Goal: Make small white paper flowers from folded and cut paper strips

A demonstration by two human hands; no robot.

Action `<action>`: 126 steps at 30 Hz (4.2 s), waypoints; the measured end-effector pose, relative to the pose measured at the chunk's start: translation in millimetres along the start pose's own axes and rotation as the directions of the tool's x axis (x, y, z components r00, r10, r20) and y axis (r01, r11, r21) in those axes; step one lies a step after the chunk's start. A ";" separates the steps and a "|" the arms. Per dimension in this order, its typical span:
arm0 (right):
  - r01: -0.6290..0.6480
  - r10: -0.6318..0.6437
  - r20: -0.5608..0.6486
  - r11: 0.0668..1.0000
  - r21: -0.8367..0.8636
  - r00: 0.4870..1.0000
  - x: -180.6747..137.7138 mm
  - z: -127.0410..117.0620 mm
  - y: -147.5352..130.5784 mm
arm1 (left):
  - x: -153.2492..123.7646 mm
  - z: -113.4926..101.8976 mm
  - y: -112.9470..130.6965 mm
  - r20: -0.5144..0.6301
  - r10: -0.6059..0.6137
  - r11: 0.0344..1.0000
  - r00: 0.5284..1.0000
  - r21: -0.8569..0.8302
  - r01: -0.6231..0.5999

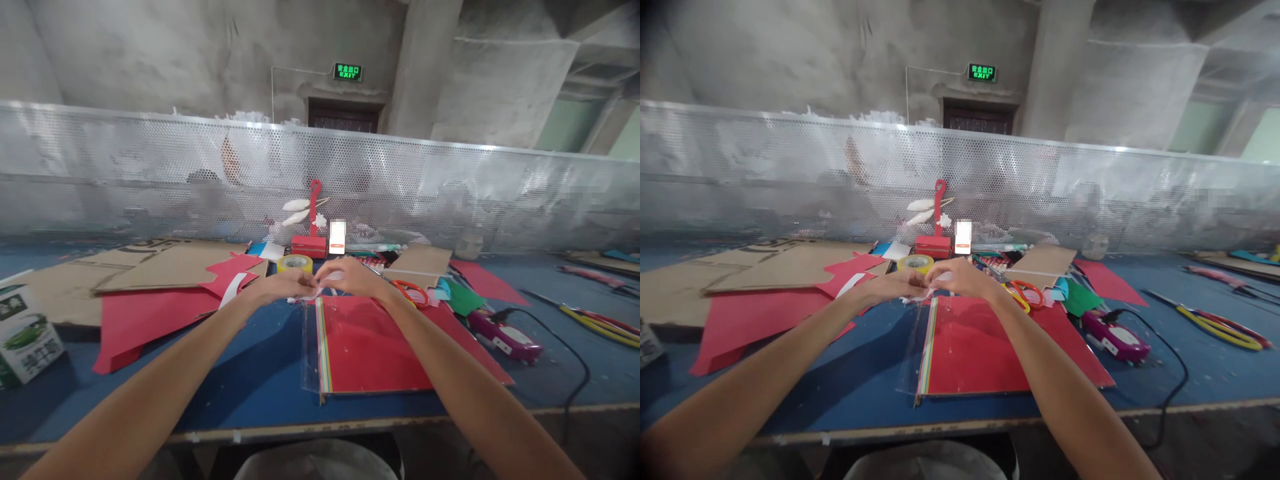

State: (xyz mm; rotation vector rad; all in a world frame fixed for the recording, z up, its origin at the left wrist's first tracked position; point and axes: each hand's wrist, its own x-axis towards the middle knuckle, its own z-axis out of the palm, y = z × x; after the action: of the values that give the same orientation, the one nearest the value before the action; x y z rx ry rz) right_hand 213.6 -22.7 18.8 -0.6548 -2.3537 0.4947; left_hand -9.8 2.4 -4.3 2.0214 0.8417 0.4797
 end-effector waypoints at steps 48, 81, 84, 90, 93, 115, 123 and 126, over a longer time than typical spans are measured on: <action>-0.069 0.079 -0.071 0.988 0.136 0.994 2.4 9.1 24.7 | 4.2 14.4 22.6 -0.465 0.145 0.979 0.873 -0.057 -0.194; -0.183 0.225 -0.200 0.960 0.210 0.954 11.1 26.1 23.2 | 6.1 16.0 18.7 -0.549 0.190 0.953 0.814 -0.097 -0.287; -0.206 0.242 -0.213 0.962 0.177 0.947 11.7 26.2 23.9 | 6.5 17.3 18.3 -0.558 0.224 0.958 0.799 -0.025 -0.286; -0.227 0.268 -0.218 0.954 0.195 0.939 12.4 23.1 24.5 | 10.5 13.9 12.7 -0.572 0.326 0.945 0.752 0.226 -0.238; -0.218 0.250 -0.220 0.963 0.160 0.943 12.1 23.1 24.0 | 10.8 13.3 11.9 -0.542 0.351 0.927 0.763 0.314 -0.203; -0.238 0.261 -0.077 0.945 0.224 0.962 11.3 28.1 25.8 | 4.2 14.5 21.4 -0.561 0.312 0.932 0.767 0.337 -0.133; -0.250 0.267 -0.079 0.952 0.177 0.961 11.7 28.1 34.1 | 5.7 12.9 17.5 -0.546 0.309 0.943 0.779 0.280 -0.178; -0.234 0.244 -0.051 0.960 0.155 0.968 11.5 26.9 36.8 | 6.1 12.4 16.1 -0.542 0.323 0.939 0.776 0.283 -0.193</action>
State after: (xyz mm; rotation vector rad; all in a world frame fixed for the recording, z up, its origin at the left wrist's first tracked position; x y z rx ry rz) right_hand 200.0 8.7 -13.5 -0.8771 -2.1587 0.7346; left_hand 8.1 -6.7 2.5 2.2309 1.0060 1.2704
